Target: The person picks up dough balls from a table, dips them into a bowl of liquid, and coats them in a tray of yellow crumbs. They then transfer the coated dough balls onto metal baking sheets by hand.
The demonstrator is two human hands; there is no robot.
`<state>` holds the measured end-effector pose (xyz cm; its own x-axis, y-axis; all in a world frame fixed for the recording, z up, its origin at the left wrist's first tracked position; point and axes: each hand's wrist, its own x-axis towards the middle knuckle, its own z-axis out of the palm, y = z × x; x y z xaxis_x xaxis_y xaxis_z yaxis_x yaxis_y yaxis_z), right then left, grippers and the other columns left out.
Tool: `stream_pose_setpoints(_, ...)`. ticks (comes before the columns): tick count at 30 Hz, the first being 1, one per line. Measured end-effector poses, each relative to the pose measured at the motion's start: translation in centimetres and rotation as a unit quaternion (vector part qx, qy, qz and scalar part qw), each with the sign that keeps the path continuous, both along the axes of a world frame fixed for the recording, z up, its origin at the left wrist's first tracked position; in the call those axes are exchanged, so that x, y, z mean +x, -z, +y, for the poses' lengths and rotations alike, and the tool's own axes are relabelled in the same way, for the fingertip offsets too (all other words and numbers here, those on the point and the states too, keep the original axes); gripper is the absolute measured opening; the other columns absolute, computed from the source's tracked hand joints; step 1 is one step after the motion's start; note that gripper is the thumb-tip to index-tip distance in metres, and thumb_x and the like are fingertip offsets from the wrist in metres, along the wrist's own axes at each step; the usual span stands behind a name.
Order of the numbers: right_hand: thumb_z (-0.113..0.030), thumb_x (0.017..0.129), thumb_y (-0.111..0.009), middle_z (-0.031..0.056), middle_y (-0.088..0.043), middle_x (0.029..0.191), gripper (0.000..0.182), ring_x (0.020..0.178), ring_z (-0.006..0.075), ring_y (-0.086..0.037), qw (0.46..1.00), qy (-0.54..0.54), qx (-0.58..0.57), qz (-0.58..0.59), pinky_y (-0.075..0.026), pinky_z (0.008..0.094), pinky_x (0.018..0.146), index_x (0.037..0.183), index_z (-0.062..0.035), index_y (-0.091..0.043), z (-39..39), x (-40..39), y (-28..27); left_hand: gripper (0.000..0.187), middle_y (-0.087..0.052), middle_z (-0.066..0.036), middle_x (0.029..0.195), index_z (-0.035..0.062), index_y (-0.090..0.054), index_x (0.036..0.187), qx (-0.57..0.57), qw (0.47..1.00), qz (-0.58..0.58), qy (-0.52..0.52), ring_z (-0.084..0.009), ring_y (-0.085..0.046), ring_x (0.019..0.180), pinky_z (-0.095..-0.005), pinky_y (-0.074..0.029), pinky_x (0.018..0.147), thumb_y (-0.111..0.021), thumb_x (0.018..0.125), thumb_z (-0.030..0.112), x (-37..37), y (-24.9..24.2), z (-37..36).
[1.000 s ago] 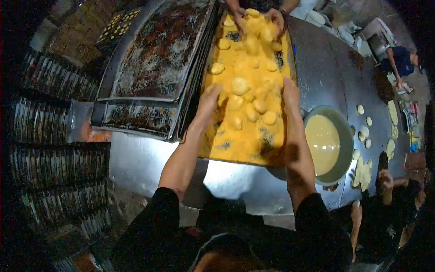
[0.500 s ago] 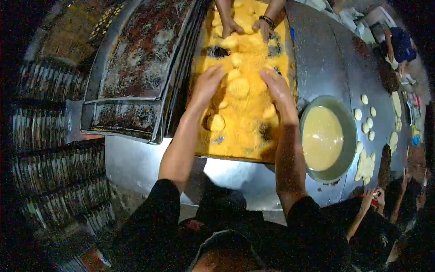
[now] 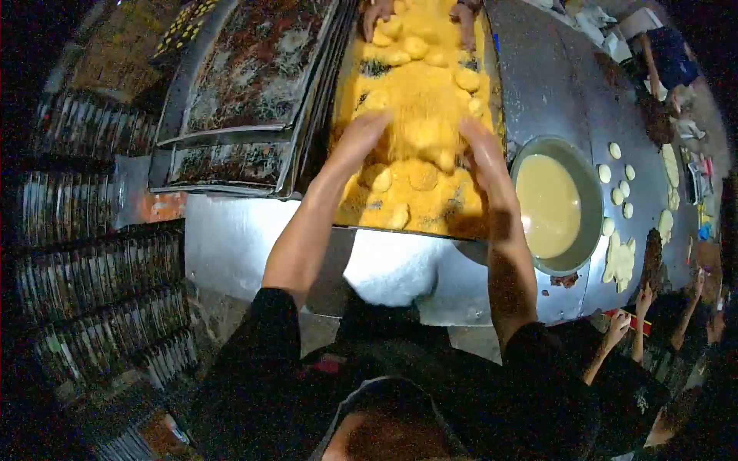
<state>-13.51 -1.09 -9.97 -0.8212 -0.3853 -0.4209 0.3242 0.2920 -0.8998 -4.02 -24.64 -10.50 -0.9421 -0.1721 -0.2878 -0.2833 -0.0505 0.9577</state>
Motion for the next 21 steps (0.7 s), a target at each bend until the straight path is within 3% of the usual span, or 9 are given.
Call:
stream_pose_setpoints(3,-0.042,0.088,-0.055,0.007,-0.046,0.133,0.061,0.118,0.0235,-0.045,0.994,0.015,-0.005,-0.106,-0.047,0.0481,0.082,0.139,-0.0143,-0.035,2.4,5.4,1.5,0.053,-0.05,-0.013,0.131,0.005,-0.041,0.137,0.026,0.993,-0.068,-0.095,-0.0224,-0.05,0.115,-0.0325,-0.043,0.091,-0.052,0.091,0.029,5.4,1.3,1.3)
stream_pose_setpoints(6,-0.037,0.089,-0.056,0.0125,-0.043,0.135,0.059,0.122,0.0267,-0.045,0.998,0.01,-0.047,-0.04,-0.05,0.0439,0.084,0.139,-0.0128,-0.034,-1.9,9.1,0.3,0.069,-0.039,-0.013,0.14,0.0114,-0.022,0.146,0.197,0.963,-0.13,-0.127,-0.0267,-0.044,0.121,-0.0362,-0.044,0.09,-0.054,0.087,0.024,5.6,0.3,4.7)
stream_pose_setpoints(7,-0.037,0.089,-0.056,0.0125,-0.043,0.135,0.059,0.122,0.0267,-0.045,0.998,0.006,-0.046,-0.04,-0.05,0.0439,0.084,0.139,-0.0128,-0.034,-2.7,8.4,1.5,0.062,-0.047,-0.012,0.132,0.0078,-0.031,0.142,0.178,0.971,-0.055,-0.148,-0.0233,-0.05,0.114,-0.0342,-0.046,0.085,-0.055,0.087,0.024,3.7,2.9,5.0)
stream_pose_setpoints(9,-0.028,0.09,-0.056,0.0132,-0.045,0.132,0.054,0.12,0.0256,-0.046,0.942,0.018,-0.306,-0.134,-0.052,0.0407,0.08,0.138,-0.0117,-0.035,-5.0,4.9,4.6,0.058,-0.05,-0.011,0.129,0.0063,-0.036,0.139,0.217,0.97,0.01,-0.108,-0.0218,-0.052,0.111,-0.0339,-0.046,0.083,-0.055,0.087,0.025,2.5,1.3,4.2)
stream_pose_setpoints(14,-0.021,0.089,-0.055,0.0094,-0.061,0.106,0.037,0.093,0.021,-0.061,0.981,-0.059,-0.184,-0.009,-0.051,0.0303,0.074,0.124,-0.0072,-0.054,-3.4,3.2,-4.7,0.042,-0.06,-0.01,0.114,0.0011,-0.057,0.119,0.2,0.979,-0.006,-0.026,-0.0175,-0.058,0.099,-0.0309,-0.046,0.082,-0.057,0.087,0.028,2.9,-3.7,0.7)
stream_pose_setpoints(15,-0.021,0.089,-0.055,0.0094,-0.061,0.106,0.037,0.093,0.021,-0.061,0.981,-0.055,-0.183,-0.008,-0.051,0.0303,0.074,0.124,-0.0072,-0.054,-1.9,1.8,-3.1,0.039,-0.062,-0.01,0.109,-0.0004,-0.06,0.113,0.077,0.997,-0.002,-0.031,-0.0167,-0.059,0.095,-0.0303,-0.046,0.08,-0.057,0.087,0.029,3.6,-2.8,0.2)
stream_pose_setpoints(17,-0.024,0.09,-0.055,0.0083,-0.065,0.089,0.031,0.081,0.0201,-0.063,0.903,-0.202,0.314,0.212,-0.051,0.0306,0.07,0.112,-0.0031,-0.061,1.3,-0.3,2.1,0.036,-0.068,-0.011,0.087,-0.0048,-0.066,0.094,-0.083,0.993,0.019,-0.081,-0.0153,-0.061,0.079,-0.031,-0.047,0.069,-0.06,0.084,0.029,5.0,1.8,-1.1)
stream_pose_setpoints(20,-0.027,0.088,-0.057,0.0117,-0.067,0.079,0.032,0.075,0.0212,-0.064,0.916,-0.096,0.251,0.298,-0.05,0.0317,0.071,0.104,0.0005,-0.064,3.9,4.3,0.9,0.034,-0.067,-0.007,0.075,-0.0045,-0.069,0.085,-0.174,0.982,-0.035,-0.065,-0.016,-0.061,0.069,-0.0295,-0.048,0.064,-0.065,0.082,0.03,8.2,1.3,-1.5)
stream_pose_setpoints(21,-0.028,0.085,-0.06,0.017,-0.068,0.086,0.036,0.079,0.0259,-0.066,0.986,-0.021,0.133,0.102,-0.05,0.0335,0.072,0.106,0.002,-0.063,4.3,4.9,1.6,0.034,-0.063,-0.006,0.064,-0.0055,-0.068,0.077,-0.15,0.984,-0.007,-0.096,-0.0169,-0.057,0.06,-0.0326,-0.046,0.059,-0.067,0.079,0.029,8.4,2.0,-1.3)
